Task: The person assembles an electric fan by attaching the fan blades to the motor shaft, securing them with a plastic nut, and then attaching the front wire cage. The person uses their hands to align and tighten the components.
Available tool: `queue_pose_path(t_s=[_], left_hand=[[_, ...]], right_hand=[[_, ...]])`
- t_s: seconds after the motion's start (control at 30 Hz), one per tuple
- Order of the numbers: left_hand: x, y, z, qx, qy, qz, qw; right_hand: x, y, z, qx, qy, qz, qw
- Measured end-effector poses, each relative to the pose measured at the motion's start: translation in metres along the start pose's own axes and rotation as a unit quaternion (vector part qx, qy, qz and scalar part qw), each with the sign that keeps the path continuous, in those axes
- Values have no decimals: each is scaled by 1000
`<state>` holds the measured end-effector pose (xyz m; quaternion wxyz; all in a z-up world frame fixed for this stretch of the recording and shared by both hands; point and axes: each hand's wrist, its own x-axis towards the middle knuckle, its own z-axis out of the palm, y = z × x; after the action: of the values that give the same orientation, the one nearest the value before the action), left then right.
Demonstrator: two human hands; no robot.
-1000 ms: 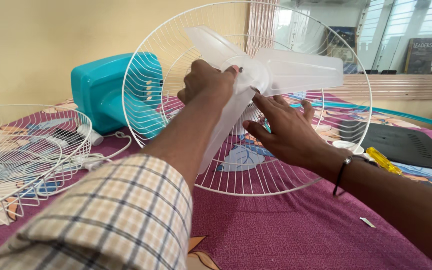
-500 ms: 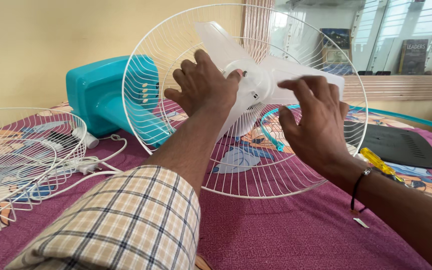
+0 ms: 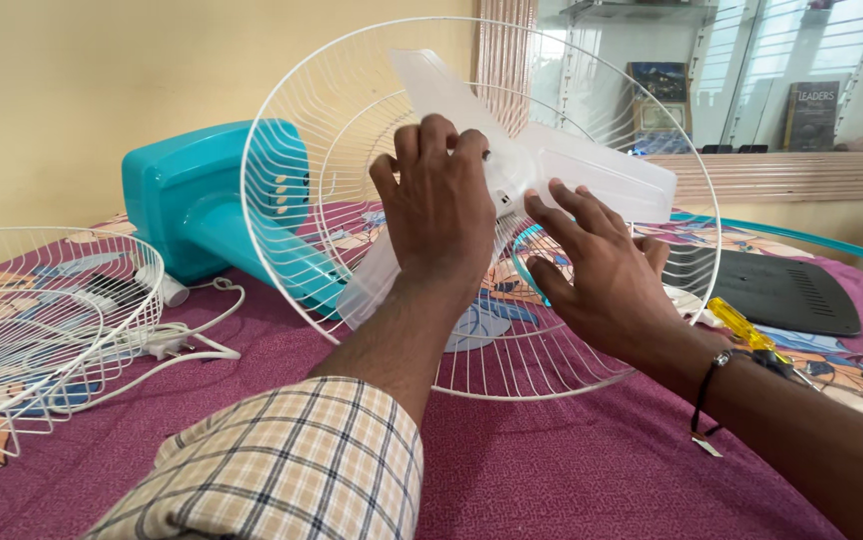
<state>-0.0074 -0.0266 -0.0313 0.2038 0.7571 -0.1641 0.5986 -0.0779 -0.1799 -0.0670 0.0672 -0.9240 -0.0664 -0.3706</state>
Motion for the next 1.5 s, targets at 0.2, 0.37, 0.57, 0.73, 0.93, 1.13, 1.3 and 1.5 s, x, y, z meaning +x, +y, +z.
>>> queue_pose_path(t_s=[0.2, 0.37, 0.57, 0.73, 0.93, 1.13, 1.3, 1.5], left_hand=[[7, 4, -4, -34, -19, 46, 998], [19, 5, -4, -39, -62, 34, 997], [14, 11, -6, -15, -67, -22, 997], [8, 11, -9, -20, -63, -58, 996], [-12, 9, -12, -65, -50, -86, 993], [-31, 17, -14, -69, -48, -87, 993], [-48, 23, -17, -87, -10, -23, 996], [-57, 29, -22, -109, -7, 52, 993]], right_hand=[[-3, 7, 3, 4, 10, -6, 1000], [-4, 7, 3, -11, -17, 19, 1000], [-6, 2, 0, -4, 11, -32, 999], [-12, 6, -15, 19, -47, 18, 999], [-25, 8, -34, 30, -18, 50, 998], [-29, 4, -37, 62, 3, 45, 997], [-29, 7, -39, 72, 61, 9, 996], [-28, 7, -45, 109, 114, -3, 987]])
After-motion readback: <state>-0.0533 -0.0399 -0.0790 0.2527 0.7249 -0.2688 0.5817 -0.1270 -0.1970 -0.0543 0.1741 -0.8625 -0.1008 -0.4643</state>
